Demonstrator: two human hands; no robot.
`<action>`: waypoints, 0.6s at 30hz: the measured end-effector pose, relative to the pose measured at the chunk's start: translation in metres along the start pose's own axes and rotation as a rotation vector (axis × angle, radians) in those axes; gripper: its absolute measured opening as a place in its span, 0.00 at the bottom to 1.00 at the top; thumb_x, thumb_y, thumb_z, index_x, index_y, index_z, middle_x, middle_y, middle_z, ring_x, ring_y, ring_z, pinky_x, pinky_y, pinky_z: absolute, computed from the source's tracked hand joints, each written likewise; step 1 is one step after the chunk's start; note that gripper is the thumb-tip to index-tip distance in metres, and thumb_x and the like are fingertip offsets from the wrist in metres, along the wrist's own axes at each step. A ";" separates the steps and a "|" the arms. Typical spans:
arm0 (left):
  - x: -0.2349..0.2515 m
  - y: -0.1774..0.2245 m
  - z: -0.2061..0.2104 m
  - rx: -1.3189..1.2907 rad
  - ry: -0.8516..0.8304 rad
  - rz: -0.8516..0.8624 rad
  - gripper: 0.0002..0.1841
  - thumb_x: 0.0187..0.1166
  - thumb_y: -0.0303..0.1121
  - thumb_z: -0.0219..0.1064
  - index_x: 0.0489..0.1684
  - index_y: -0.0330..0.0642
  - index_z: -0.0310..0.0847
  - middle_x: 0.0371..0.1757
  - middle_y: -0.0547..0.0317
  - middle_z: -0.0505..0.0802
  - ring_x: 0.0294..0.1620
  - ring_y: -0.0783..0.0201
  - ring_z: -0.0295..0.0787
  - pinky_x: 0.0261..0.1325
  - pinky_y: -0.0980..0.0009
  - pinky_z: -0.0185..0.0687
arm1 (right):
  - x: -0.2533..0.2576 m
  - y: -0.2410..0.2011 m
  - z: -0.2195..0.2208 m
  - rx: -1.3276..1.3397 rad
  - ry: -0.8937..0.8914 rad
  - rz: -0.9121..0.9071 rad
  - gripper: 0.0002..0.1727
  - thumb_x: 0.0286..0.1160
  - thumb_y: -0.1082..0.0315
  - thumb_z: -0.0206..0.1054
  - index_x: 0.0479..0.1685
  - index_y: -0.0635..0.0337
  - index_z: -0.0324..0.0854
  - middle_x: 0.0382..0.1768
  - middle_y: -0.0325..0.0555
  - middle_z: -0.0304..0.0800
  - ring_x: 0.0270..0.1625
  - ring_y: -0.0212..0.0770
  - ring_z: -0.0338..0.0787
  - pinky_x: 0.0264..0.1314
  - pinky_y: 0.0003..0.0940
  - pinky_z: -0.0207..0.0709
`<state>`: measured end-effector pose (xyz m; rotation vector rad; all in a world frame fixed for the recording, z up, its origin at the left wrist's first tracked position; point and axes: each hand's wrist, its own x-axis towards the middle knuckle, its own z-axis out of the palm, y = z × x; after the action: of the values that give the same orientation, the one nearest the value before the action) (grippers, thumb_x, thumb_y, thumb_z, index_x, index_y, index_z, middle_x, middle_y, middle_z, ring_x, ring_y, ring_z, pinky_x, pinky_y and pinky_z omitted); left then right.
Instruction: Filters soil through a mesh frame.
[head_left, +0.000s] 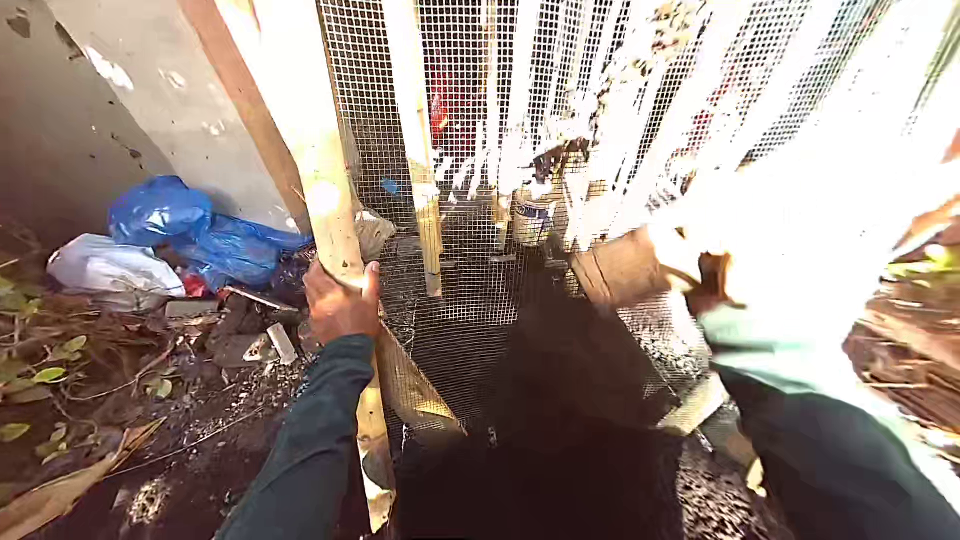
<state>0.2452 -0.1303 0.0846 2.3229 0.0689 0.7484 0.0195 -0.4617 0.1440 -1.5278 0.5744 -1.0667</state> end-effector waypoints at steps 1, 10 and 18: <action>0.000 0.000 0.000 -0.017 -0.005 -0.005 0.51 0.72 0.67 0.68 0.86 0.35 0.60 0.79 0.32 0.77 0.73 0.35 0.81 0.70 0.36 0.76 | -0.017 0.039 -0.028 0.020 0.066 0.134 0.19 0.92 0.69 0.49 0.70 0.75 0.70 0.55 0.53 0.83 0.51 0.32 0.82 0.57 0.29 0.79; -0.001 -0.008 0.003 -0.081 0.097 0.098 0.51 0.70 0.65 0.70 0.85 0.32 0.61 0.78 0.33 0.79 0.74 0.40 0.82 0.74 0.42 0.76 | -0.112 0.323 -0.183 -0.362 0.497 0.988 0.36 0.65 0.71 0.75 0.77 0.69 0.68 0.64 0.66 0.83 0.60 0.56 0.88 0.58 0.56 0.85; 0.001 -0.008 -0.001 -0.071 0.189 0.173 0.53 0.70 0.64 0.72 0.86 0.30 0.57 0.75 0.40 0.83 0.73 0.58 0.84 0.76 0.61 0.77 | -0.180 0.374 -0.171 -0.701 -0.137 0.958 0.27 0.85 0.60 0.63 0.75 0.72 0.74 0.67 0.66 0.84 0.69 0.52 0.86 0.73 0.50 0.79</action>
<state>0.2471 -0.1234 0.0806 2.2051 -0.0752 1.0390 -0.1409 -0.4944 -0.2745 -1.5695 1.4882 0.0022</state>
